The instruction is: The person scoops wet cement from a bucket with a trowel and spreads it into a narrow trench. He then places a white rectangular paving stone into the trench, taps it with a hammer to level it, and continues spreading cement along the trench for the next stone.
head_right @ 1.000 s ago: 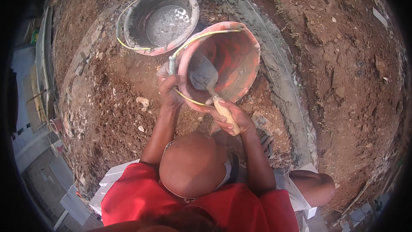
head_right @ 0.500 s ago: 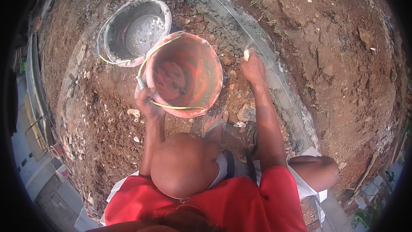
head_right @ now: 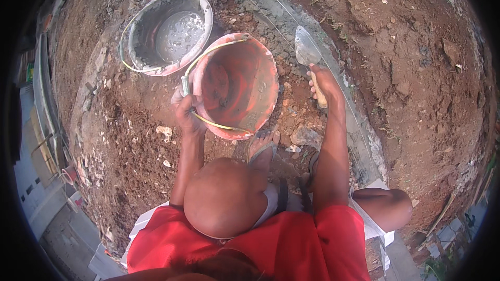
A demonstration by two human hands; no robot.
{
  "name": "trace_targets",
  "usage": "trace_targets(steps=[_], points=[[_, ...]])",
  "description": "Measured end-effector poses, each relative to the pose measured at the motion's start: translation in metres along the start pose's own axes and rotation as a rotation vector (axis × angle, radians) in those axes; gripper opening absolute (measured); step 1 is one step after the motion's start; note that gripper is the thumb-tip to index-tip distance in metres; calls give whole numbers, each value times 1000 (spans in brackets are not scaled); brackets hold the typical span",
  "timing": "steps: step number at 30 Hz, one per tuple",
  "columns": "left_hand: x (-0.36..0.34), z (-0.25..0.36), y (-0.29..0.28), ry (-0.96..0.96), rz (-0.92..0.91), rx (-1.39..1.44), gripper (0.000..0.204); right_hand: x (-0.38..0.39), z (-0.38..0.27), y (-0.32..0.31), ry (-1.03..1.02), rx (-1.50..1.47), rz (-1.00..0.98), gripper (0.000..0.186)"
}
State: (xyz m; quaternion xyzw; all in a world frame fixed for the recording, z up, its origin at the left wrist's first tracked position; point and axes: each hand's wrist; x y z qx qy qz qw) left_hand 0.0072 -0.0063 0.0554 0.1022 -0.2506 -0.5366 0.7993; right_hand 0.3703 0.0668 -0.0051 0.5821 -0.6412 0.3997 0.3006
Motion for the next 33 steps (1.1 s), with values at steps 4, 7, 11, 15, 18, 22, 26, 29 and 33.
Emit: trace_targets(steps=[4,7,11,15,18,22,26,29,33], points=[[-8,7,16,0,15,-42,49,86,37,-10,-45,8,-6,49],[-23,0,24,-28,-64,-37,39,147,38,-26,-67,0,-134,49],[-43,-24,25,-64,-211,-94,31,147,52,-12,-581,600,30,46],[-49,-34,19,-59,-304,-227,18,103,15,81,-542,948,222,39],[-49,-36,12,-52,-350,-269,26,75,68,114,-497,869,20,36],[-57,-21,-1,-169,-326,-190,50,106,94,130,-621,755,75,38],[-55,-22,4,-181,-347,-285,36,89,88,126,-529,860,4,43],[-53,-26,11,-160,-369,-312,27,94,81,106,-583,899,-34,44],[-56,-32,16,-97,-425,-317,24,98,72,118,-642,806,44,42]])
Point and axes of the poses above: each hand's wrist, its own x-axis away from the middle knuckle, its own y-axis out of the palm, z = x × y, and after that the axes turned 5 degrees about -x, right-handed
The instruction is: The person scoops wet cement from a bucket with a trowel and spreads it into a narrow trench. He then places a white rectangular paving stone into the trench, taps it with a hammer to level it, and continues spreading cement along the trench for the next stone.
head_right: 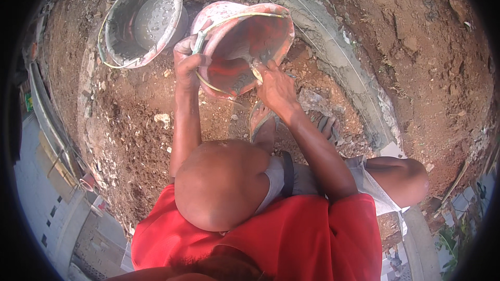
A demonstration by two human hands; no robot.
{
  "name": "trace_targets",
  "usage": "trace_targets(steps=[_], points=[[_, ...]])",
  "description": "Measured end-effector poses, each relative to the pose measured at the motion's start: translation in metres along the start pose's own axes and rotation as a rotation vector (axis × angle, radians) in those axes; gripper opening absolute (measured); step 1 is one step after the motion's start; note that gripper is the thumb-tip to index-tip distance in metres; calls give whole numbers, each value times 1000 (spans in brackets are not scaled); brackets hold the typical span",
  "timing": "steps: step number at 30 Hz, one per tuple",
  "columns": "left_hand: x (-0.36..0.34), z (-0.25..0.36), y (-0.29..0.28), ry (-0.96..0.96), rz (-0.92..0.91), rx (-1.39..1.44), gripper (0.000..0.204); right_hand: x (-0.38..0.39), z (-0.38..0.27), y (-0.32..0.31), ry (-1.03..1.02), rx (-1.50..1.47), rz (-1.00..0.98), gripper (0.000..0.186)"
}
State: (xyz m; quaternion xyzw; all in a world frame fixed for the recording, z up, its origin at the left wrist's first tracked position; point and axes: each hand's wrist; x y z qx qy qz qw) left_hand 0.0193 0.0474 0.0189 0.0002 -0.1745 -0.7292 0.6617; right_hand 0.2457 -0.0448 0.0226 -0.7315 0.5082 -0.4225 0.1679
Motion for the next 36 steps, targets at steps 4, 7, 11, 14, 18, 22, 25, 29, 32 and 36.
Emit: trace_targets(steps=[4,7,11,14,18,22,25,29,32,36], points=[[3,5,1,-75,55,14,22,-8,18,-10,32,94,-170,42],[4,5,0,-46,35,-6,16,-10,15,-9,107,0,70,53],[0,-1,20,54,-46,-29,12,-20,30,40,182,-69,-44,42],[3,-8,9,118,-19,74,16,-4,19,49,137,-355,-301,38],[24,10,0,64,67,225,57,1,22,21,287,-1246,-777,40],[40,40,21,37,211,286,48,43,34,-33,357,-1513,-855,41],[43,44,20,11,213,294,48,67,40,-77,386,-1428,-653,42],[54,25,-1,-15,197,346,47,87,86,-99,403,-1176,-146,48],[58,22,-5,-16,180,363,47,77,143,-89,442,-859,154,51],[59,17,-13,-4,170,346,51,35,163,-86,371,-281,354,50]])
Point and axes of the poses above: each hand's wrist, its own x-axis away from the middle knuckle, its own y-axis out of the palm, z = x × y, and after that the axes turned 5 degrees about -x, right-handed
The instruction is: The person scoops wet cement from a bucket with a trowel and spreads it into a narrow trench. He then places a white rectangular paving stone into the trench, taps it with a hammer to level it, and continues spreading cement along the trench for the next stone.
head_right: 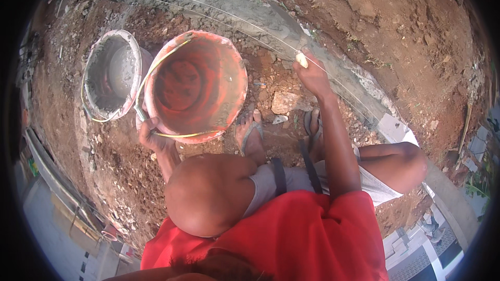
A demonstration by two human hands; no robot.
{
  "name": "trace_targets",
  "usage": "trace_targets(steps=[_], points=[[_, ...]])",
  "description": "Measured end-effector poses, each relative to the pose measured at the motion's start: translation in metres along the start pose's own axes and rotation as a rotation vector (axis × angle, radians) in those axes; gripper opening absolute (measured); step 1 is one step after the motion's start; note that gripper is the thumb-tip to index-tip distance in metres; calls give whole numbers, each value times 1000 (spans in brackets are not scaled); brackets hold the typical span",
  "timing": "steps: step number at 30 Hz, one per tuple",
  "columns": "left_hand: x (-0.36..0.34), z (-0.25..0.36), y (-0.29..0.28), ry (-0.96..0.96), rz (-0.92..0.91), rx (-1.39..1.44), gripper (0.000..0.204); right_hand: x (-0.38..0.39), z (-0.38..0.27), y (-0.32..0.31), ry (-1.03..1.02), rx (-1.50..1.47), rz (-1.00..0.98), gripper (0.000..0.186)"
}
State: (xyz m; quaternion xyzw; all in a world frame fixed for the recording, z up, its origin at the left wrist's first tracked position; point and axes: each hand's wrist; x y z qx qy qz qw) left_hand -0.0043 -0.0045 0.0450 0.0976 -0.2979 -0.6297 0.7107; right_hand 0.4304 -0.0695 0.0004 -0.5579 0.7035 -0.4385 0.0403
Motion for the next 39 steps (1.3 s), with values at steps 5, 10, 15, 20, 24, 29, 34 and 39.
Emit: trace_targets(steps=[5,10,15,20,24,29,34,39], points=[[4,1,11,42,-21,-40,64,-19,-49,15,120,247,-41,57],[7,3,21,62,80,-81,58,-11,-44,35,-45,107,106,56],[9,8,20,41,102,-404,20,-5,-49,24,-5,-139,-65,41],[19,23,28,73,-2,-856,54,5,-74,11,338,-652,-344,24],[27,38,35,164,-94,-1189,61,10,-79,-1,490,-924,-666,22],[42,34,64,-35,165,-1141,46,29,-100,-33,622,-804,-786,25],[75,8,75,-41,290,-1339,45,59,-160,-105,639,-389,-942,27],[123,6,87,-161,422,-1288,50,108,-247,-188,79,-193,-524,26]])
Point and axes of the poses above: each hand's wrist, its own x-axis away from the middle knuckle, its own y-axis out of the palm, z = x × y, and after that the axes turned 5 degrees about -x, right-handed
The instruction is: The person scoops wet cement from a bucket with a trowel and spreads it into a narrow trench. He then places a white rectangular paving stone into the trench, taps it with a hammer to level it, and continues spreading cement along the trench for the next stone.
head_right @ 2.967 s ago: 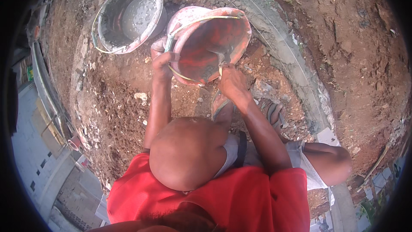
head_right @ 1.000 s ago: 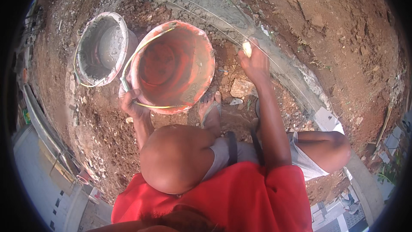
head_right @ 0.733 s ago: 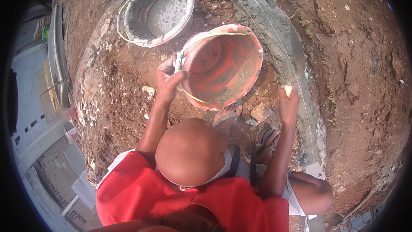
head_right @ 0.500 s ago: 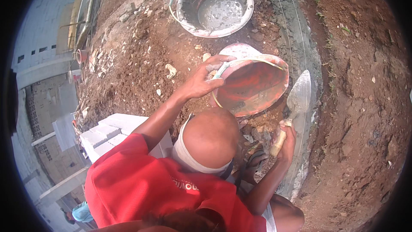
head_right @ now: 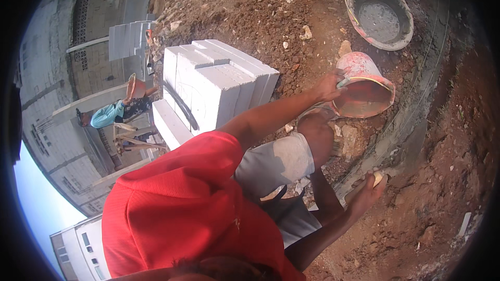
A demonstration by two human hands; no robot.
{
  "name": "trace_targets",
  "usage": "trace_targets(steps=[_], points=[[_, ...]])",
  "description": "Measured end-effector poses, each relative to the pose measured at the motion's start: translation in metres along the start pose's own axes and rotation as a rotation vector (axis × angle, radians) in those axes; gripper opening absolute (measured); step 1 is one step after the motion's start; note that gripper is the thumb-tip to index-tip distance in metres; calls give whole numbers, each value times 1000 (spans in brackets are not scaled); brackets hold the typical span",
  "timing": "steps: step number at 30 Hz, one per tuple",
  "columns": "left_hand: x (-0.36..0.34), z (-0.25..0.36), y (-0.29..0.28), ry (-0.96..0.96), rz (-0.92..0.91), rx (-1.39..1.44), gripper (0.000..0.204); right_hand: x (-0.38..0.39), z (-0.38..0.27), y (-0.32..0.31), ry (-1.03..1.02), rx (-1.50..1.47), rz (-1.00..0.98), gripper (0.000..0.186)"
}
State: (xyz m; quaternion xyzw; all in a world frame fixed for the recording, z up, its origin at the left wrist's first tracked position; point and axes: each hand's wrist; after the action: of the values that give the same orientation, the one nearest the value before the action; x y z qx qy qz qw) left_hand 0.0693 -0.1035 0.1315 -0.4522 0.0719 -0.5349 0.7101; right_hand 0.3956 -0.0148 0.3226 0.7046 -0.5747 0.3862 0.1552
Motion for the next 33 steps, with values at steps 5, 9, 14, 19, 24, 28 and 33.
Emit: trace_targets(steps=[5,9,14,19,24,28,33], points=[[62,23,-74,-379,205,165,56,26,-13,-35,-383,58,373,38],[108,20,-124,-698,313,360,48,4,63,-82,-358,427,344,64],[144,27,-207,-956,570,785,36,59,96,-127,-295,389,363,47],[115,-31,-262,-950,770,1292,39,119,25,-85,-16,-8,371,24],[97,-108,-359,-769,936,1427,46,145,1,-81,139,-347,494,12],[101,-154,-415,-902,796,1407,68,175,-36,-76,-61,-234,676,12],[80,-188,-409,-1215,460,849,76,204,-62,-89,-288,-79,1009,16]])
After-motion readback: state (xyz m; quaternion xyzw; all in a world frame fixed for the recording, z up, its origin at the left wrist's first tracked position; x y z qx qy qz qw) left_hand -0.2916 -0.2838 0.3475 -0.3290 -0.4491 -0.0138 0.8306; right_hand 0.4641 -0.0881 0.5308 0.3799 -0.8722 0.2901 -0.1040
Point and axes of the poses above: each hand's wrist, its own x-axis away from the middle knuckle, its own y-axis out of the palm, z = x × y, and after that the axes turned 5 degrees about -x, right-handed
